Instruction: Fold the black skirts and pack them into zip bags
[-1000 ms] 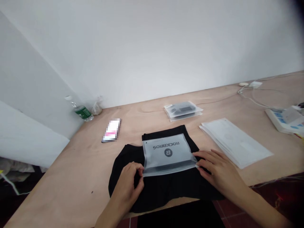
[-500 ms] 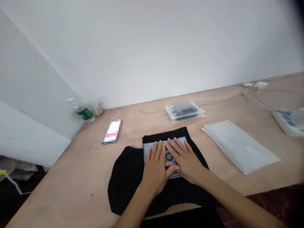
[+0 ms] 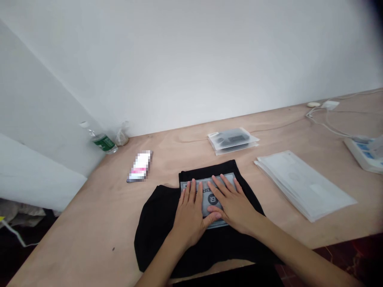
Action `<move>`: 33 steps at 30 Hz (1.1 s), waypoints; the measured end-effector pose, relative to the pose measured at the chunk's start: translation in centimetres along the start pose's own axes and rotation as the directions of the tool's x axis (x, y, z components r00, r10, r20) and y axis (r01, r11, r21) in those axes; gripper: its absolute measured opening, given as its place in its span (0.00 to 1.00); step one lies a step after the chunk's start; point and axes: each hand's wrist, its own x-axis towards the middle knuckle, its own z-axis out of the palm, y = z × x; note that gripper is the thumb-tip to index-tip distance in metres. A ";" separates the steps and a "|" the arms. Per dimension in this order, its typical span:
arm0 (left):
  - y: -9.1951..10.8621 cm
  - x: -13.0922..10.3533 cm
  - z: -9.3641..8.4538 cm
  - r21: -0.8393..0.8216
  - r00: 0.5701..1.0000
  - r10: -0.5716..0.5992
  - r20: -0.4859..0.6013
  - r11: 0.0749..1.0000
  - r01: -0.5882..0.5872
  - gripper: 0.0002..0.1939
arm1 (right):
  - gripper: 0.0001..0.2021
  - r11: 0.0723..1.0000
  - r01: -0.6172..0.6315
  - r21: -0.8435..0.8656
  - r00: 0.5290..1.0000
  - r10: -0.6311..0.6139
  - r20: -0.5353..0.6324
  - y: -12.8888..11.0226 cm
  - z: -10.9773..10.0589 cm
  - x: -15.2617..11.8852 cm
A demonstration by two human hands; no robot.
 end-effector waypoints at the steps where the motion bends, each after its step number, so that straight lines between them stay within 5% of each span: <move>1: -0.2 -0.1 0.0 0.014 1.000 -0.007 0.002 1.000 0.007 0.48 | 0.32 1.000 -0.002 0.003 1.000 0.002 0.001 0.0 0.0 0.0; 6: -0.9 -0.9 -0.2 0.035 1.000 -0.028 -0.005 0.999 0.028 0.46 | 0.32 1.000 0.009 0.022 1.000 -0.009 -0.020 -0.1 -0.7 -0.1; 9: -1.5 -1.3 -0.3 -0.042 1.000 -0.011 -0.020 0.999 0.011 0.42 | 0.29 0.987 0.152 0.046 0.988 -0.150 -0.046 0.0 -1.6 -1.0; 13: -2.4 -1.8 -0.4 -0.283 0.996 -0.001 -0.091 0.959 -0.025 0.32 | 0.18 0.916 0.401 0.037 0.907 -0.391 -0.156 -0.3 -2.3 -2.8; 16: -2.8 -1.9 -0.5 -0.470 0.979 -0.067 -0.191 0.882 -0.032 0.29 | 0.10 0.899 0.434 -0.052 0.852 -0.428 -0.302 -0.7 -2.8 -3.6; 22: -2.6 -1.7 -0.8 -0.740 0.882 -0.332 -0.333 0.672 -0.027 0.27 | 0.07 0.964 0.175 -0.200 0.792 -0.258 -0.552 0.4 -7.0 -1.7; 27: -2.4 -1.5 -0.7 -0.753 0.871 -0.360 -0.335 0.658 -0.017 0.23 | 0.06 0.985 -0.157 0.067 0.763 0.164 -0.625 3.2 -11.3 1.3; 33: -2.3 -1.5 -0.9 -0.745 0.880 -0.363 -0.307 0.666 0.015 0.21 | 0.06 0.930 -0.134 0.342 0.707 0.332 -0.625 7.2 -10.4 4.8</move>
